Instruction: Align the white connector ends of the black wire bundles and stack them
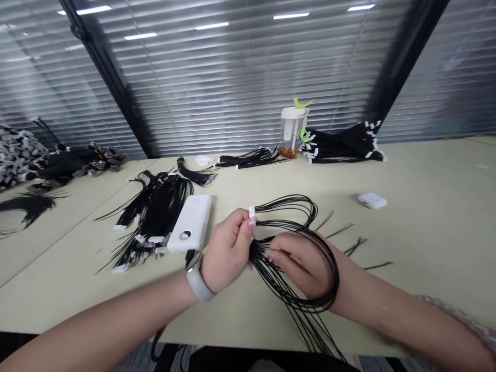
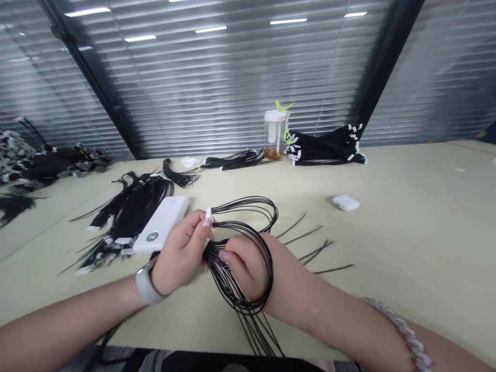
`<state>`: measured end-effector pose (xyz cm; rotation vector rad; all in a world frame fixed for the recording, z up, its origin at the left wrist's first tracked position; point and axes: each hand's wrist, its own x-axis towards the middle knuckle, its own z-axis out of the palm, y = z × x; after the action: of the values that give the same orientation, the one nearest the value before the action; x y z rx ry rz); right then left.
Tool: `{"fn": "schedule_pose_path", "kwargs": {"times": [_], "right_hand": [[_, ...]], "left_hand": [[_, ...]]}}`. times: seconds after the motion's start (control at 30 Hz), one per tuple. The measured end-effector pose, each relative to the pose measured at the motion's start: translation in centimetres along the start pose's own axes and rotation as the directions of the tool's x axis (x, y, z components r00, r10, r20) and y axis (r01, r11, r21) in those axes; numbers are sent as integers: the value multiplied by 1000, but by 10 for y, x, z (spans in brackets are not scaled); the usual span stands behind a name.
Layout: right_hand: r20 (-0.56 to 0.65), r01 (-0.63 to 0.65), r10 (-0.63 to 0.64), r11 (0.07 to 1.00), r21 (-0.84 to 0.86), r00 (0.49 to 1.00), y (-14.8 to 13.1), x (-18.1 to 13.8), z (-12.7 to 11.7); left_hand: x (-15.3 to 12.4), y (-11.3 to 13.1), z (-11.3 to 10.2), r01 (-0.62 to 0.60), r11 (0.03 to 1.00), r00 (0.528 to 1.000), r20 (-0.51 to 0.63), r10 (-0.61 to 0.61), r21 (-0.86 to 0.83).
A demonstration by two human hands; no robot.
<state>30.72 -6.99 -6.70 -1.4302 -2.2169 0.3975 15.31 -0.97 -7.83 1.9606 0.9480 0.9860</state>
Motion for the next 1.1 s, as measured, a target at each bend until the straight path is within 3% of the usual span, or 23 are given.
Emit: {"fn": "schedule_pose_path", "kwargs": {"times": [0.1,0.23,0.3,0.37,0.43,0.5,0.57,0.6,0.63,0.67,0.73,0.77,0.83,0.97,1.1], "right_hand": [[20,-10,11,999,-34,1000,-1,-1,-2],[4,-16,18,959,-284,1000,9,-6,-19],[-63,-120,103,906,-406,993,21,-8,-36],[-230,-260,176,871,-416,957,33,-7,-54],[-455,-309,176,920,-239,873,40,-5,-69],[-641,-215,207,974,67,739,42,-3,-75],[-737,-21,294,934,356,609,40,-1,-75],[-749,59,336,893,446,570,38,0,-72],[-743,106,361,860,499,564,37,1,-69],[-715,114,366,842,527,596,35,2,-64],[-587,22,336,856,517,737,32,2,-55],[-497,-43,313,876,480,809,30,2,-49],[-345,-128,254,928,349,903,28,2,-39],[-247,-136,154,987,89,957,23,4,-24],[-203,-155,162,987,51,966,18,6,-21]], "left_hand": [[2,2,0,-16,996,1000,9,16,89],[6,4,1,-4,990,1000,21,2,140],[9,2,1,37,995,999,12,-39,97],[12,-1,0,79,996,997,-1,-79,47],[15,-2,0,112,994,994,4,-112,12],[15,-3,1,137,991,990,17,-137,-5],[14,-2,2,173,984,984,51,-171,-33],[14,-1,3,194,980,979,72,-190,-53],[14,-1,3,215,974,973,96,-208,-73],[13,-1,3,236,968,967,124,-224,-91],[13,0,4,262,957,954,182,-238,-121],[13,-1,3,268,954,949,208,-238,-132],[12,-1,3,267,951,942,251,-224,-155],[10,1,2,246,948,938,294,-181,-201],[9,3,2,245,939,930,333,-157,-242]]}}
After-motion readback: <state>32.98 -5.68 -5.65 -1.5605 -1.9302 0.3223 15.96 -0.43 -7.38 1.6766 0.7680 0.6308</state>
